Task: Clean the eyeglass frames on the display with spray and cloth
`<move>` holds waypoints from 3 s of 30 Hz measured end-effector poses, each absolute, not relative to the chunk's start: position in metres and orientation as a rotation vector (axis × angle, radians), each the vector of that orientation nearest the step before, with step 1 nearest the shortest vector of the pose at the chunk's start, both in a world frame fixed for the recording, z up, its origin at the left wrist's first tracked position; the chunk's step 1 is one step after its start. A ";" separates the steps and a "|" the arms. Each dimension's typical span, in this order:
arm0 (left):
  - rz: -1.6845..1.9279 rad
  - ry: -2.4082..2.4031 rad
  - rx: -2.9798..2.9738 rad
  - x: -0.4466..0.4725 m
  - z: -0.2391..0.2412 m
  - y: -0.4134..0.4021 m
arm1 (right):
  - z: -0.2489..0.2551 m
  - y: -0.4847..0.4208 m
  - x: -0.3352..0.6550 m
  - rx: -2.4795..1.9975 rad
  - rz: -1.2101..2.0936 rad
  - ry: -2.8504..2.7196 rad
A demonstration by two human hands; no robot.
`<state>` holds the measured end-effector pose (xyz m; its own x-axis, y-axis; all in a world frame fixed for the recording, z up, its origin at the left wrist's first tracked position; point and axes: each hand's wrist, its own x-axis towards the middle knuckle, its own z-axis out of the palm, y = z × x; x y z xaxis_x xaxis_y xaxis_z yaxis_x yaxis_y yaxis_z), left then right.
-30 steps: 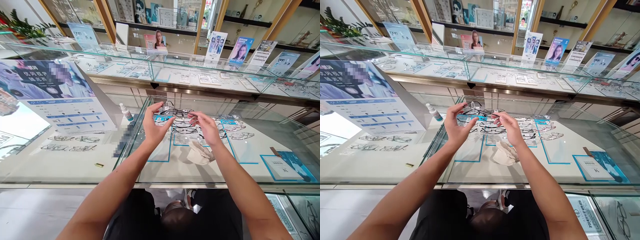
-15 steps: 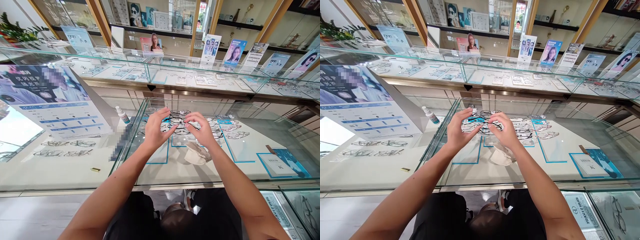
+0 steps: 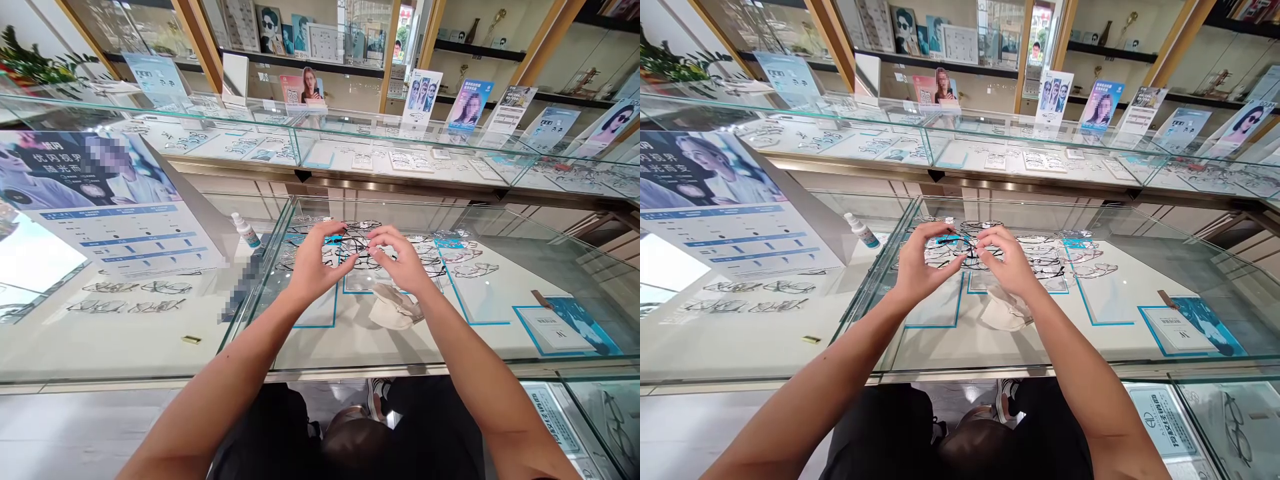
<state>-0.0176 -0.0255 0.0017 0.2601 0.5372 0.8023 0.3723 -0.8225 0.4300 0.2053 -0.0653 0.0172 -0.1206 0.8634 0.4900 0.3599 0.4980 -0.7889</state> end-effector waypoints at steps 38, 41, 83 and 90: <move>1.274 1.046 1.586 -0.010 -0.007 -0.019 | -0.005 -0.073 0.171 -1.095 0.382 -1.634; 1.298 1.156 1.718 -0.020 -0.003 -0.012 | -0.008 -0.070 0.172 -1.119 0.350 -1.664; -0.190 1.280 2.872 0.225 0.013 0.129 | -0.011 -0.040 0.180 -1.135 -0.291 -1.659; -0.146 1.335 2.872 0.216 0.029 0.127 | -0.016 -0.043 0.177 -1.150 -0.376 -1.759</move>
